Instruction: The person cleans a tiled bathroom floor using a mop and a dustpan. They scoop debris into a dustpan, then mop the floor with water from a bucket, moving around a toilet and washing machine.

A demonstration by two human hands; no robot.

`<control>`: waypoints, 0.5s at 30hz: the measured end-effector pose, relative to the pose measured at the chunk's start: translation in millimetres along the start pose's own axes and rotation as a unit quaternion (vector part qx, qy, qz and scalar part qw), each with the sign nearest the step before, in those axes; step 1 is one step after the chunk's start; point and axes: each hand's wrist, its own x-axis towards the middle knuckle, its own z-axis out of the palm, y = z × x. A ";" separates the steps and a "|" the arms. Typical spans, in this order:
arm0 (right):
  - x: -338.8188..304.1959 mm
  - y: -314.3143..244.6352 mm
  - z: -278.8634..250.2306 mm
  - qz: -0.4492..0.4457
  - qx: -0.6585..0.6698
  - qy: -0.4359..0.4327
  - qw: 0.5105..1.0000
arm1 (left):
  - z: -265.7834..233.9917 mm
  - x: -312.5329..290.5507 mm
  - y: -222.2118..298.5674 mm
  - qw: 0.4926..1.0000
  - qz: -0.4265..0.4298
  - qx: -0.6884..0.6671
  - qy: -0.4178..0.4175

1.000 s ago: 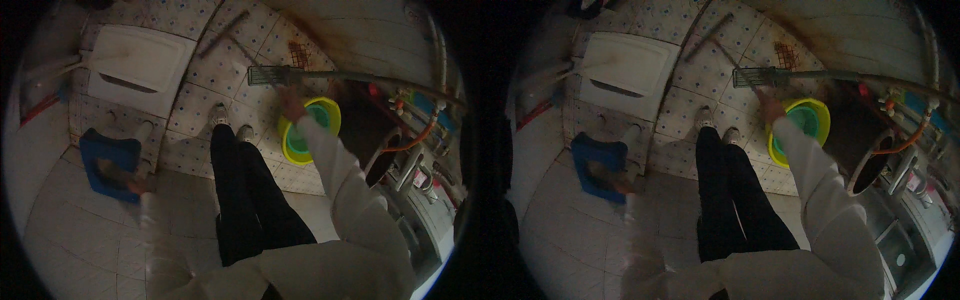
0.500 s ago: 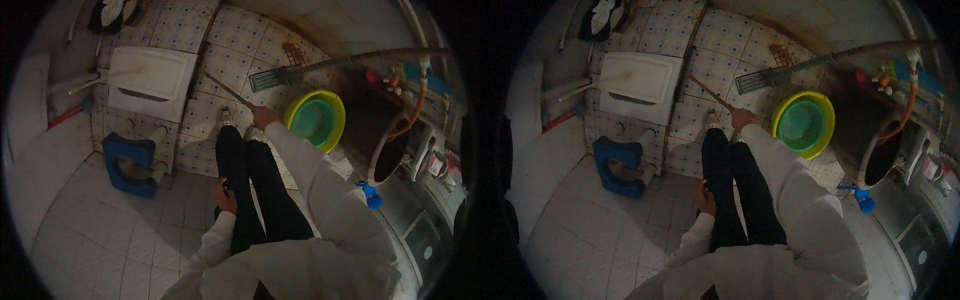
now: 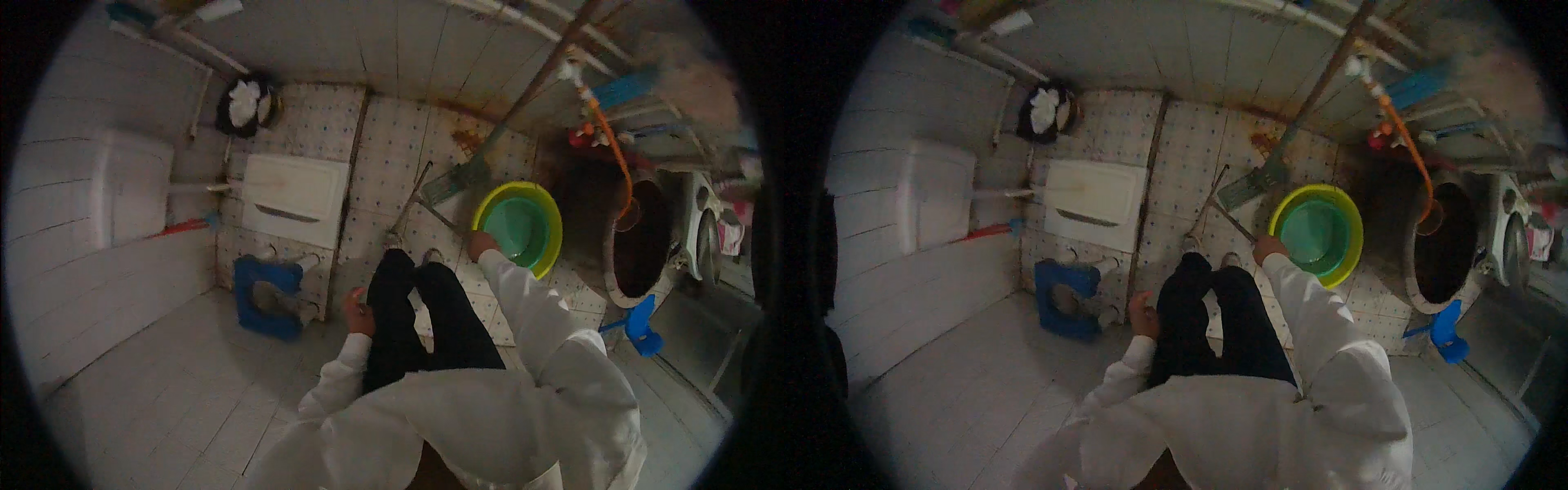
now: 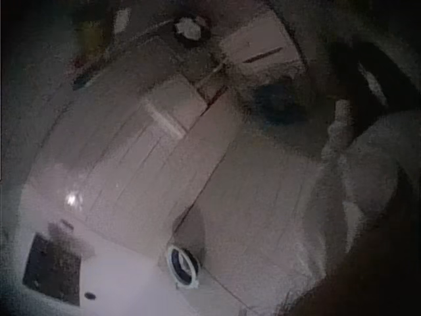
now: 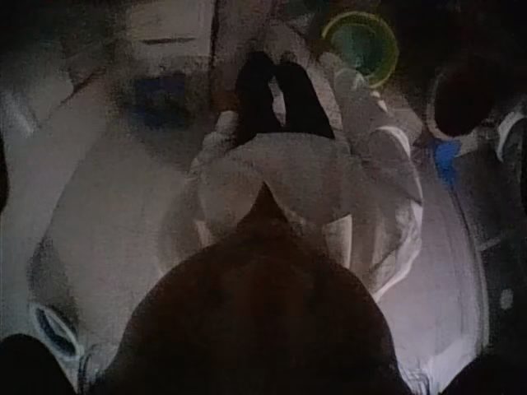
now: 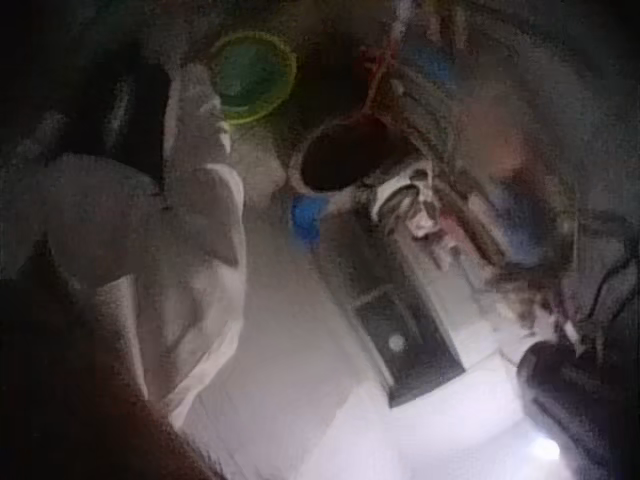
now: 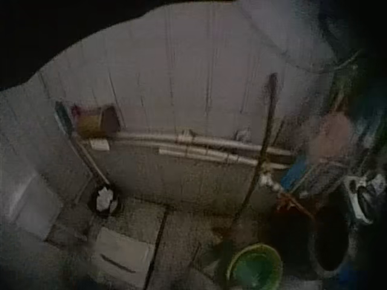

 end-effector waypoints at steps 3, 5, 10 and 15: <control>-50.5 6.7 -22.6 -0.049 0.055 0.073 0.995 | -39.7 9.0 39.9 0.999 0.038 -0.021 -0.017; -83.0 17.0 -29.6 -0.014 0.395 -0.015 0.918 | -64.0 14.1 63.2 0.996 0.086 0.015 0.009; -138.9 34.3 -52.6 -0.038 0.746 -0.105 0.656 | -104.2 31.8 106.5 0.989 0.130 -0.058 0.025; -211.0 68.2 -82.7 -0.082 0.833 -0.103 0.538 | -107.4 50.7 146.9 0.990 0.108 -0.089 -0.022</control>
